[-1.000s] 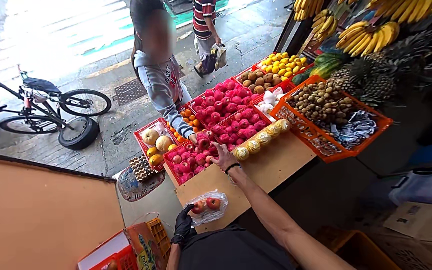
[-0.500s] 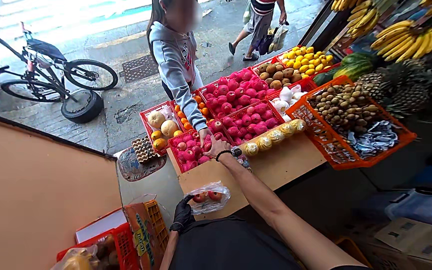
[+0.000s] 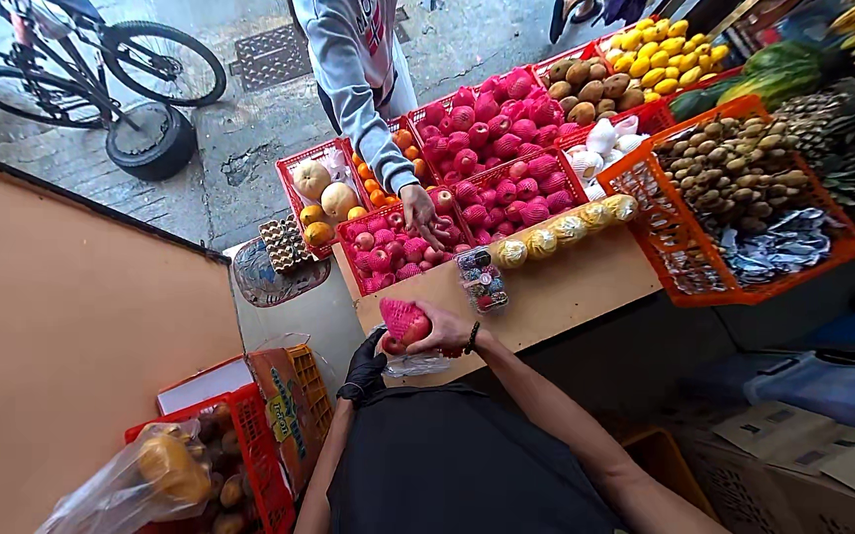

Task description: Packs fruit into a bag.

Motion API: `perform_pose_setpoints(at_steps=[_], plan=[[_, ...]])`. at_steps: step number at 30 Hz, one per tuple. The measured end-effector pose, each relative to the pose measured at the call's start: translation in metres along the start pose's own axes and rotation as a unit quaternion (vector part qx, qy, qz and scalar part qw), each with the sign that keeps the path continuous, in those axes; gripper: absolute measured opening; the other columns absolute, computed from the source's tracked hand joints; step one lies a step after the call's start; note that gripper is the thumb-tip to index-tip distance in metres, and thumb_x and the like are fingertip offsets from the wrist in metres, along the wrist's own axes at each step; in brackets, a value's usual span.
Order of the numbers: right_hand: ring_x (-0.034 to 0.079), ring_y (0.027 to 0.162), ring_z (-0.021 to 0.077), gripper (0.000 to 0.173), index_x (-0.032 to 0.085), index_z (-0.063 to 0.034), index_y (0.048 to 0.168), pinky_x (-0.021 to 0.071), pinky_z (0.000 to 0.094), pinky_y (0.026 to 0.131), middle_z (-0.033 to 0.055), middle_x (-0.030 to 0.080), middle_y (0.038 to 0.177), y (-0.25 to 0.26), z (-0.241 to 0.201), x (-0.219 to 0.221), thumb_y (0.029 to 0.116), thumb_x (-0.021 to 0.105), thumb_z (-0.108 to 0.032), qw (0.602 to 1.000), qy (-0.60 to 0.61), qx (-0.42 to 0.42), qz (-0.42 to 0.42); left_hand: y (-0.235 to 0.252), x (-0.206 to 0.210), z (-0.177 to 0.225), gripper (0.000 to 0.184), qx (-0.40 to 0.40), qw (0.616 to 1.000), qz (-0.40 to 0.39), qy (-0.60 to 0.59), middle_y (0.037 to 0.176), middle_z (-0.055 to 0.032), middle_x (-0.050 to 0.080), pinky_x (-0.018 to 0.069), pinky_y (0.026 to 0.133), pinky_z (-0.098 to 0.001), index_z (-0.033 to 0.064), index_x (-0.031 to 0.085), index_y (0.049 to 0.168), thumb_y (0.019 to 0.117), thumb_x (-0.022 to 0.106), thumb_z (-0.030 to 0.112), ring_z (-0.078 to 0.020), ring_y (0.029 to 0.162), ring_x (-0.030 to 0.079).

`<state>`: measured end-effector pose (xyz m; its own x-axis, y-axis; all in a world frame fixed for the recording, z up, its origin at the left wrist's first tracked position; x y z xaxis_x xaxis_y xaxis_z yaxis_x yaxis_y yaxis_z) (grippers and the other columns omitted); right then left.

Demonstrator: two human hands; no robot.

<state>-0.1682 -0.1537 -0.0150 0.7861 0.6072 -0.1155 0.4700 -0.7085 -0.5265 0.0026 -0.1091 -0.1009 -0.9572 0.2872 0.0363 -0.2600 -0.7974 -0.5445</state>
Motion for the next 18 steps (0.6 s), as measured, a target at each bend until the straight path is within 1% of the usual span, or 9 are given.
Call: perform_pose_setpoints(at_steps=[1, 2, 3, 4, 6, 9, 13, 16, 18], plan=[[0.067, 0.112, 0.0273, 0.093, 0.042, -0.0129, 0.149, 0.0563, 0.0475, 0.095, 0.0183, 0.062, 0.131, 0.007, 0.019, 0.022, 0.0721, 0.091, -0.029, 0.999, -0.004, 0.008, -0.041, 0.000, 0.002, -0.001, 0.066, -0.007, 1.000, 0.001, -0.004, 0.148, -0.0189, 0.051, 0.0463, 0.109, -0.0351, -0.0040, 0.046, 0.146, 0.0820, 0.060, -0.012, -0.0184, 0.132, 0.053], [0.067, 0.109, 0.0302, 0.093, 0.041, -0.0138, 0.150, 0.0572, 0.0505, 0.091, 0.0197, 0.061, 0.132, 0.014, 0.041, 0.038, 0.0724, 0.091, -0.028, 0.998, -0.015, 0.021, -0.057, 0.001, 0.004, -0.001, 0.069, -0.007, 1.000, -0.002, -0.005, 0.146, -0.0191, 0.053, 0.0485, 0.107, -0.0350, -0.0037, 0.045, 0.147, 0.0809, 0.062, -0.011, -0.0183, 0.129, 0.056], [0.067, 0.111, 0.0325, 0.094, 0.042, -0.0155, 0.150, 0.0561, 0.0536, 0.092, 0.0200, 0.062, 0.133, 0.022, 0.060, 0.046, 0.0716, 0.091, -0.028, 0.998, -0.031, 0.034, -0.053, 0.002, 0.006, 0.001, 0.070, 0.001, 1.000, -0.009, -0.002, 0.146, -0.0185, 0.053, 0.0488, 0.106, -0.0347, -0.0030, 0.044, 0.147, 0.0806, 0.062, -0.011, -0.0179, 0.129, 0.056], [0.066, 0.115, 0.0332, 0.093, 0.042, -0.0160, 0.150, 0.0543, 0.0546, 0.096, 0.0199, 0.062, 0.134, 0.026, 0.073, 0.047, 0.0717, 0.091, -0.028, 0.997, -0.045, 0.046, -0.038, 0.003, 0.008, 0.005, 0.071, 0.013, 1.000, -0.020, -0.002, 0.149, -0.0183, 0.050, 0.0471, 0.108, -0.0347, -0.0025, 0.043, 0.149, 0.0809, 0.060, -0.011, -0.0180, 0.132, 0.054], [0.059, 0.128, 0.0305, 0.094, 0.040, -0.0117, 0.153, 0.0473, 0.0500, 0.110, 0.0190, 0.058, 0.141, 0.028, 0.087, 0.044, 0.0748, 0.089, -0.030, 0.995, -0.066, 0.073, 0.003, 0.003, 0.012, 0.012, 0.070, 0.030, 0.999, -0.035, 0.006, 0.157, -0.0181, 0.041, 0.0406, 0.115, -0.0348, -0.0027, 0.040, 0.151, 0.0838, 0.054, -0.012, -0.0190, 0.141, 0.045], [0.051, 0.140, 0.0285, 0.093, 0.037, -0.0052, 0.157, 0.0366, 0.0454, 0.120, 0.0193, 0.053, 0.150, 0.025, 0.089, 0.037, 0.0838, 0.082, -0.039, 0.986, -0.127, 0.102, 0.047, 0.001, 0.014, 0.019, 0.065, 0.056, 0.998, -0.042, -0.004, 0.159, -0.0194, 0.039, 0.0389, 0.116, -0.0353, -0.0049, 0.041, 0.150, 0.0853, 0.049, -0.009, -0.0203, 0.143, 0.043], [0.050, 0.141, 0.0307, 0.083, 0.037, -0.0060, 0.157, 0.0365, 0.0479, 0.120, 0.0195, 0.051, 0.151, 0.019, 0.076, 0.029, 0.0915, 0.073, -0.041, 0.979, -0.138, 0.129, 0.081, -0.002, 0.019, 0.029, 0.061, 0.074, 0.996, -0.040, -0.029, 0.158, -0.0225, 0.038, 0.0386, 0.116, -0.0350, -0.0081, 0.043, 0.147, 0.0862, 0.045, -0.010, -0.0217, 0.143, 0.042], [0.049, 0.142, 0.0330, 0.071, 0.038, -0.0071, 0.158, 0.0369, 0.0520, 0.118, 0.0194, 0.051, 0.152, 0.019, 0.070, 0.026, 0.1012, 0.058, -0.046, 0.972, -0.158, 0.152, 0.083, -0.003, 0.018, 0.031, 0.060, 0.071, 0.997, -0.033, -0.027, 0.159, -0.0221, 0.037, 0.0393, 0.115, -0.0341, -0.0077, 0.042, 0.148, 0.0880, 0.042, -0.009, -0.0213, 0.142, 0.043], [0.050, 0.142, 0.0330, 0.063, 0.039, -0.0083, 0.158, 0.0367, 0.0529, 0.119, 0.0187, 0.052, 0.152, 0.018, 0.062, 0.024, 0.1067, 0.048, -0.044, 0.971, -0.173, 0.146, 0.079, -0.004, 0.014, 0.031, 0.059, 0.072, 0.997, -0.023, -0.016, 0.158, -0.0215, 0.039, 0.0387, 0.115, -0.0343, -0.0075, 0.043, 0.147, 0.0891, 0.041, -0.010, -0.0213, 0.142, 0.044]])
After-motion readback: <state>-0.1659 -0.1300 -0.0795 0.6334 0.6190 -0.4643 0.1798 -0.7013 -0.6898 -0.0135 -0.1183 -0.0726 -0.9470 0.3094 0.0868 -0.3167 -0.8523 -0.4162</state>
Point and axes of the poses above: each hand's wrist, its own y-axis towards the middle knuckle, its own x-axis out of the palm, z = x × y, the point moved 9 cm from there along y, towards the middle knuckle
